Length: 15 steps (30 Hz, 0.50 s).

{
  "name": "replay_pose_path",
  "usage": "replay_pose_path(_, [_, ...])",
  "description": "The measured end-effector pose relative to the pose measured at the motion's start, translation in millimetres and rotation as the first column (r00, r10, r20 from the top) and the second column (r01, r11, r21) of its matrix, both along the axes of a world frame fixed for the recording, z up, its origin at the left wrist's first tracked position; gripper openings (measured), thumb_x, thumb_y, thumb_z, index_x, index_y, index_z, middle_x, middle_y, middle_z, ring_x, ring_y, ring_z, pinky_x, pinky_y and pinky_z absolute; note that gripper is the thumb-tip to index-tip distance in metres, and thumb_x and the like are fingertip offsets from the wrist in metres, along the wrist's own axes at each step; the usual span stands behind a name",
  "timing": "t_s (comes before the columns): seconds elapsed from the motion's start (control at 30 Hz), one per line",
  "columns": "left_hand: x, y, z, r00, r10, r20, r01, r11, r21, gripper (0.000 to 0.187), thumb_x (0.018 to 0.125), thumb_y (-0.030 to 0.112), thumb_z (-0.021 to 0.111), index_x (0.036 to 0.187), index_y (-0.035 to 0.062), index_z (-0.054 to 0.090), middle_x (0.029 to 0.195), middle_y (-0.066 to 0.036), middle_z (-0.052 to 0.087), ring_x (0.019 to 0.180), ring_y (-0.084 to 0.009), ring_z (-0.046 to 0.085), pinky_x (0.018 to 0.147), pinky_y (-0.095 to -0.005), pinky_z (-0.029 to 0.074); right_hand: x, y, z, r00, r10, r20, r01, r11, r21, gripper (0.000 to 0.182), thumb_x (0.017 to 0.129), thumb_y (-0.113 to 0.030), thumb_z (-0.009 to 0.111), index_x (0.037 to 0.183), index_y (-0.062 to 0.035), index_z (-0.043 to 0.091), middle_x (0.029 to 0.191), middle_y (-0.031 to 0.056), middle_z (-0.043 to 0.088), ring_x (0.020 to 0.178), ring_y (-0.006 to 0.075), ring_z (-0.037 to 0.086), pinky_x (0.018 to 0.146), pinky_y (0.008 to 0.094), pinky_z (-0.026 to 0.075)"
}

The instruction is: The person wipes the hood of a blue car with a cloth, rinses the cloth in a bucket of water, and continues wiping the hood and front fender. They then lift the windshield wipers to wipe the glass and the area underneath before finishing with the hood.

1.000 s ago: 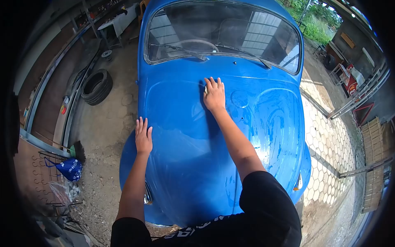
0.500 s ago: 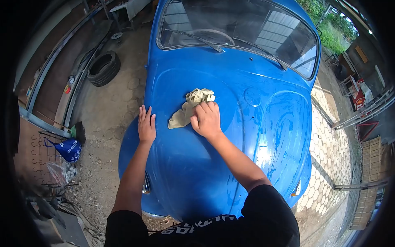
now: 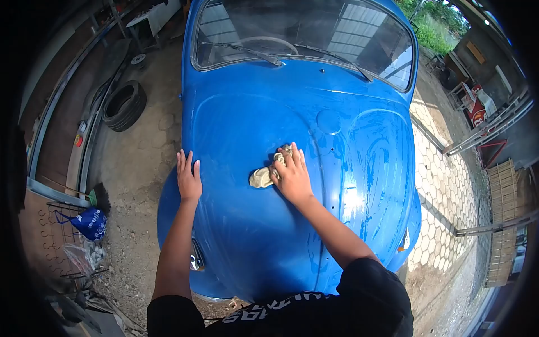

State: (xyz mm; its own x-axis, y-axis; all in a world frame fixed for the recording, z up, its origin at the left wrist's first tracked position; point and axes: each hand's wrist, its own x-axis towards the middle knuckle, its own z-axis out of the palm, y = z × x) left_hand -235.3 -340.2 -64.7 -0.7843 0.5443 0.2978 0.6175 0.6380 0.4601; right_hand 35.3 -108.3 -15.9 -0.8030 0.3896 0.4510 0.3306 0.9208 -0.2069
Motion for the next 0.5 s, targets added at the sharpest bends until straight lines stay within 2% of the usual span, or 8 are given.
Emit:
replay_pose_path(0.1, [3, -1, -1, 1.000, 0.002, 0.005, -0.002, 1.000, 0.002, 0.055, 0.116, 0.042, 0.043, 0.158, 0.0071, 0.053, 0.173, -0.015, 0.035, 0.163, -0.0324, 0.027, 0.133, -0.0462, 0.027, -35, 71, 4, 0.966, -0.247, -0.075, 0.249, 0.969, 0.007, 0.025, 0.098, -0.024, 0.072, 0.117, -0.0075, 0.069, 0.150, 0.0256, 0.057, 0.151, 0.0550, 0.037, 0.125, 0.0650, 0.031])
replay_pose_path(0.17, [2, 1, 4, 1.000, 0.003, 0.000, -0.003, 1.000, 0.011, 0.055, 0.116, 0.042, 0.043, 0.158, 0.0069, 0.053, 0.173, -0.016, 0.036, 0.163, -0.0330, 0.027, 0.133, -0.0462, 0.027, -91, 93, 9, 0.925, -0.344, -0.158, 0.342, 0.939, -0.042, 0.045, 0.106, -0.039, 0.063, 0.146, -0.0207, 0.065, 0.153, 0.0261, 0.055, 0.149, 0.0558, 0.039, 0.126, 0.0636, 0.029])
replay_pose_path(0.2, [4, 2, 4, 1.000, 0.006, 0.002, -0.006, 1.000, 0.006, 0.055, 0.116, 0.041, 0.043, 0.157, 0.0068, 0.054, 0.173, -0.016, 0.036, 0.162, -0.0334, 0.027, 0.133, -0.0463, 0.027, -109, 88, 10, 0.914, -0.361, -0.185, 0.354, 0.932, -0.070, 0.049, 0.104, -0.049, 0.063, 0.146, -0.0224, 0.068, 0.153, 0.0263, 0.055, 0.149, 0.0567, 0.039, 0.126, 0.0632, 0.028])
replay_pose_path(0.23, [5, 1, 2, 1.000, 0.009, 0.001, -0.009, 1.000, 0.004, 0.054, 0.116, 0.041, 0.043, 0.157, 0.0067, 0.054, 0.173, -0.016, 0.036, 0.162, -0.0338, 0.028, 0.132, -0.0464, 0.027, -116, 66, 24, 0.927, -0.337, -0.164, 0.316, 0.939, -0.137, 0.050, 0.099, -0.056, 0.068, 0.132, -0.0196, 0.078, 0.152, 0.0271, 0.056, 0.148, 0.0576, 0.040, 0.127, 0.0631, 0.027])
replay_pose_path(0.27, [2, 2, 3, 1.000, 0.013, -0.005, -0.013, 1.000, 0.006, 0.054, 0.116, 0.041, 0.043, 0.157, 0.0067, 0.054, 0.173, -0.017, 0.036, 0.162, -0.0342, 0.028, 0.132, -0.0465, 0.028, -113, 43, 22, 0.972, -0.141, -0.186, 0.117, 0.984, -0.134, 0.053, 0.094, -0.060, 0.072, 0.122, -0.0162, 0.082, 0.147, 0.0270, 0.058, 0.146, 0.0570, 0.042, 0.126, 0.0627, 0.028])
replay_pose_path(0.3, [2, 2, 2, 1.000, 0.011, -0.010, -0.010, 1.000, 0.013, 0.054, 0.116, 0.041, 0.043, 0.157, 0.0067, 0.055, 0.172, -0.017, 0.036, 0.162, -0.0345, 0.028, 0.132, -0.0466, 0.028, -104, 17, 20, 0.989, 0.017, -0.149, -0.031, 0.995, -0.094, 0.049, 0.095, -0.055, 0.074, 0.119, -0.0137, 0.082, 0.140, 0.0256, 0.060, 0.144, 0.0547, 0.045, 0.125, 0.0618, 0.031])
replay_pose_path(0.4, [3, -2, 1, 1.000, 0.001, -0.002, -0.001, 1.000, 0.020, 0.054, 0.117, 0.041, 0.042, 0.156, 0.0059, 0.055, 0.172, -0.017, 0.036, 0.162, -0.0350, 0.028, 0.131, -0.0476, 0.029, -52, -20, 1, 0.989, 0.098, -0.108, -0.115, 0.981, -0.155, 0.028, 0.099, -0.032, 0.075, 0.117, -0.0108, 0.077, 0.140, 0.0214, 0.060, 0.147, 0.0521, 0.044, 0.125, 0.0600, 0.034])
replay_pose_path(0.5, [2, -1, -1, 1.000, -0.011, 0.013, 0.010, 0.999, 0.031, 0.055, 0.117, 0.042, 0.041, 0.156, 0.0049, 0.054, 0.172, -0.018, 0.036, 0.162, -0.0353, 0.028, 0.131, -0.0486, 0.030, 21, -7, 13, 0.993, -0.111, 0.036, 0.113, 0.992, -0.059, 0.032, 0.102, -0.031, 0.071, 0.129, -0.0144, 0.075, 0.149, 0.0194, 0.057, 0.153, 0.0516, 0.037, 0.127, 0.0616, 0.029])
